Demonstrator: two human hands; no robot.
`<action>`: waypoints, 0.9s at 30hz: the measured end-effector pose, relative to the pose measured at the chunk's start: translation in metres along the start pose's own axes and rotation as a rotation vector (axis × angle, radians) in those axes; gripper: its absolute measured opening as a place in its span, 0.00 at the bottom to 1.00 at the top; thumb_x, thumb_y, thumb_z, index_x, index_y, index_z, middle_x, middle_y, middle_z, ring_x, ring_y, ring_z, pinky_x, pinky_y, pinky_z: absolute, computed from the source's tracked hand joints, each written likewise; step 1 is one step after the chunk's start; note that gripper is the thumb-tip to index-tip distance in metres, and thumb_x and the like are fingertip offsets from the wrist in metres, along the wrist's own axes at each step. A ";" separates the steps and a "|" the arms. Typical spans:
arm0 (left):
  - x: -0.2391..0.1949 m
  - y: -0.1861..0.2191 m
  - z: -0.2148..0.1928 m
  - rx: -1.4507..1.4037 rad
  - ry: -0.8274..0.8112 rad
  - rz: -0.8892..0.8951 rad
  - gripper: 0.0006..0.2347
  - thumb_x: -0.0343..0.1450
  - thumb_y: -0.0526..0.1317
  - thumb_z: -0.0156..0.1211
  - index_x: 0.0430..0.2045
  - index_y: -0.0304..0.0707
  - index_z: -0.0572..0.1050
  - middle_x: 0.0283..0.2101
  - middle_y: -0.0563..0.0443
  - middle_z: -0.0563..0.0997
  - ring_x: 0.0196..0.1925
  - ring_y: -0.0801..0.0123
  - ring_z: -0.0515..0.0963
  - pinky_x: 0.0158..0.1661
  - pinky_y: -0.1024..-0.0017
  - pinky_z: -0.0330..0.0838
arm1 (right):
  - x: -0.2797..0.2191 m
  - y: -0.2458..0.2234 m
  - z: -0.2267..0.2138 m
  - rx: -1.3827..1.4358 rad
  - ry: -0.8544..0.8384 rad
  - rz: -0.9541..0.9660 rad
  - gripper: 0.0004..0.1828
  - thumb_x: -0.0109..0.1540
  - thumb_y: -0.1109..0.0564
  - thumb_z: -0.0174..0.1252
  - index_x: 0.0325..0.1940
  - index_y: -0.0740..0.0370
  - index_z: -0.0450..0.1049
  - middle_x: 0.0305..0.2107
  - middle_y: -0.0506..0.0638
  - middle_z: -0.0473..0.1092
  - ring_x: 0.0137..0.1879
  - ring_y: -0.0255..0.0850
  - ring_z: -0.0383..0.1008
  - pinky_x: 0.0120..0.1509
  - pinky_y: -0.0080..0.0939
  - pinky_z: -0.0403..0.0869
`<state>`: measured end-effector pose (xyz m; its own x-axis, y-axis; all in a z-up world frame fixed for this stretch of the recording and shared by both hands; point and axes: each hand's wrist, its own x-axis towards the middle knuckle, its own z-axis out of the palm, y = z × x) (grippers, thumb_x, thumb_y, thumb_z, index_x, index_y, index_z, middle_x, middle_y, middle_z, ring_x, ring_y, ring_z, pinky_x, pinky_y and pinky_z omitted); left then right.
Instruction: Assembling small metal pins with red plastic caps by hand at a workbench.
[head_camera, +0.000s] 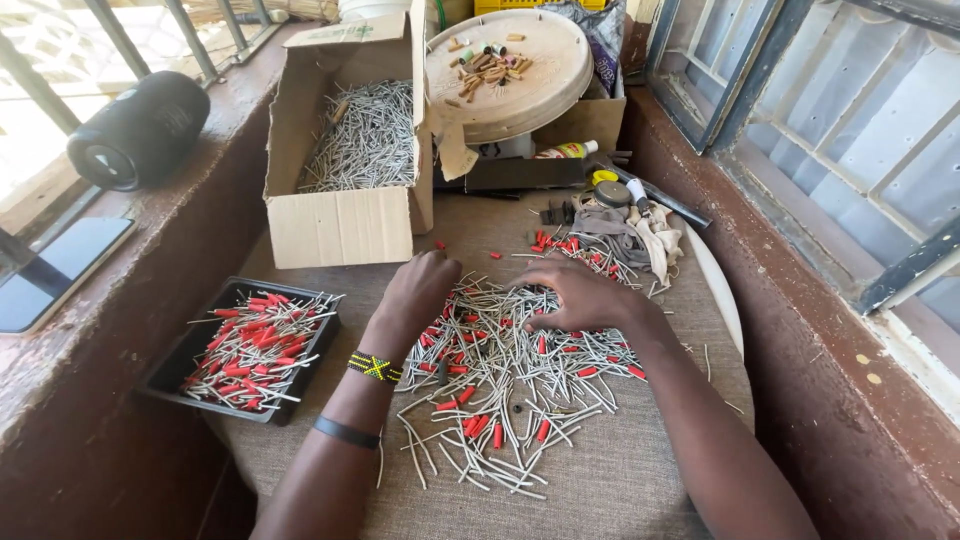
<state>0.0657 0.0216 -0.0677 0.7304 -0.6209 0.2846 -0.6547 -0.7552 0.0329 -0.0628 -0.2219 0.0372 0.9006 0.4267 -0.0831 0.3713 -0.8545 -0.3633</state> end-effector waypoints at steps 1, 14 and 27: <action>0.001 -0.002 0.004 -0.003 -0.001 0.002 0.11 0.63 0.22 0.59 0.31 0.38 0.82 0.34 0.41 0.81 0.37 0.43 0.85 0.32 0.55 0.82 | 0.003 0.004 0.004 0.000 -0.001 0.004 0.33 0.58 0.42 0.70 0.65 0.52 0.73 0.59 0.51 0.73 0.72 0.51 0.63 0.77 0.55 0.61; -0.018 0.033 -0.071 -0.312 0.018 0.138 0.16 0.67 0.21 0.56 0.49 0.26 0.72 0.40 0.26 0.78 0.41 0.32 0.83 0.39 0.47 0.79 | 0.022 0.040 0.027 0.004 0.467 -0.093 0.15 0.51 0.58 0.63 0.42 0.51 0.80 0.41 0.49 0.79 0.50 0.51 0.78 0.58 0.53 0.74; -0.011 0.012 -0.051 -0.343 0.227 0.247 0.04 0.73 0.29 0.54 0.38 0.34 0.69 0.30 0.38 0.77 0.38 0.43 0.79 0.38 0.58 0.75 | 0.061 -0.013 0.033 -0.086 0.299 -0.317 0.11 0.63 0.60 0.56 0.46 0.63 0.80 0.45 0.61 0.76 0.55 0.62 0.75 0.60 0.59 0.74</action>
<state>0.0400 0.0298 -0.0216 0.5090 -0.6824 0.5246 -0.8576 -0.4544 0.2410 -0.0208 -0.1748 0.0060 0.7606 0.5776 0.2965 0.6454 -0.7224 -0.2482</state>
